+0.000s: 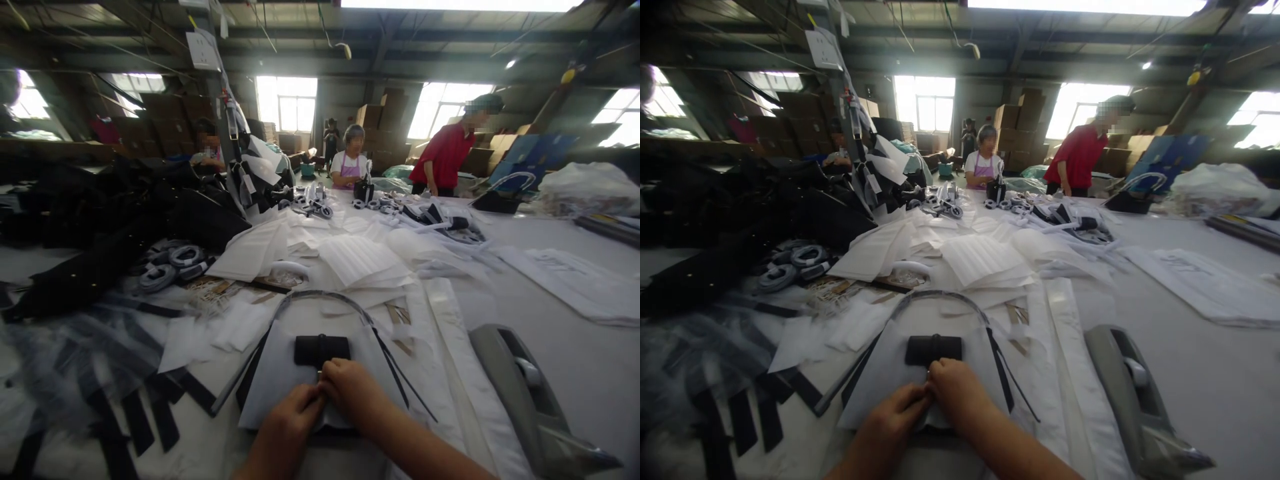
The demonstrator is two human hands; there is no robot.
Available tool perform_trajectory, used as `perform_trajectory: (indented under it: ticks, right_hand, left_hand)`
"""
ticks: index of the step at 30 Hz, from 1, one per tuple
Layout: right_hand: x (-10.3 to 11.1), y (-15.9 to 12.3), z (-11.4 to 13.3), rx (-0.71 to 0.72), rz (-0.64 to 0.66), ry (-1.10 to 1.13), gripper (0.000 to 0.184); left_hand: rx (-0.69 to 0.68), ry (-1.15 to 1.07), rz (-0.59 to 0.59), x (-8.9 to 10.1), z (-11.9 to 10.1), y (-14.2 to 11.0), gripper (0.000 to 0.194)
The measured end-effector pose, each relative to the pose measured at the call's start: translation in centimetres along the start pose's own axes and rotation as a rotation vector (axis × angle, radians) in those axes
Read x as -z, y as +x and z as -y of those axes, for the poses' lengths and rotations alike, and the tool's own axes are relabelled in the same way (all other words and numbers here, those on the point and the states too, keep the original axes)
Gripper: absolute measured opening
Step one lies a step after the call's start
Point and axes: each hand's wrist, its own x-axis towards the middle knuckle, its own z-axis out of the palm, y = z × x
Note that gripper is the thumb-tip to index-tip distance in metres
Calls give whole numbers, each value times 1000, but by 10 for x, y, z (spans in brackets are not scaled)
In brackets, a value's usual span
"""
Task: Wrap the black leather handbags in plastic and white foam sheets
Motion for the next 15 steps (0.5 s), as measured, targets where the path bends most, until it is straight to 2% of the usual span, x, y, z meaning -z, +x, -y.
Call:
perform_trajectory:
  ticks: [5, 7, 9, 12, 15]
  right_hand:
    - [26, -24, -6, 36, -11, 38, 15]
    - [29, -41, -16, 86, -54, 14, 31]
    - [22, -57, -28, 149, -89, -46, 45]
    - [4, -71, -43, 172, -110, -131, 47]
    - [-6, -75, -48, 151, -132, -143, 48]
  left_hand:
    - [35, -24, -16, 9, -7, 6, 33]
    - [67, -51, 7, 13, -8, 8, 35]
    - [100, -79, 39, 17, -9, 9, 41]
    - [98, -50, 54, 20, -11, 10, 48]
    - [-10, 60, 16, 21, -9, 9, 44]
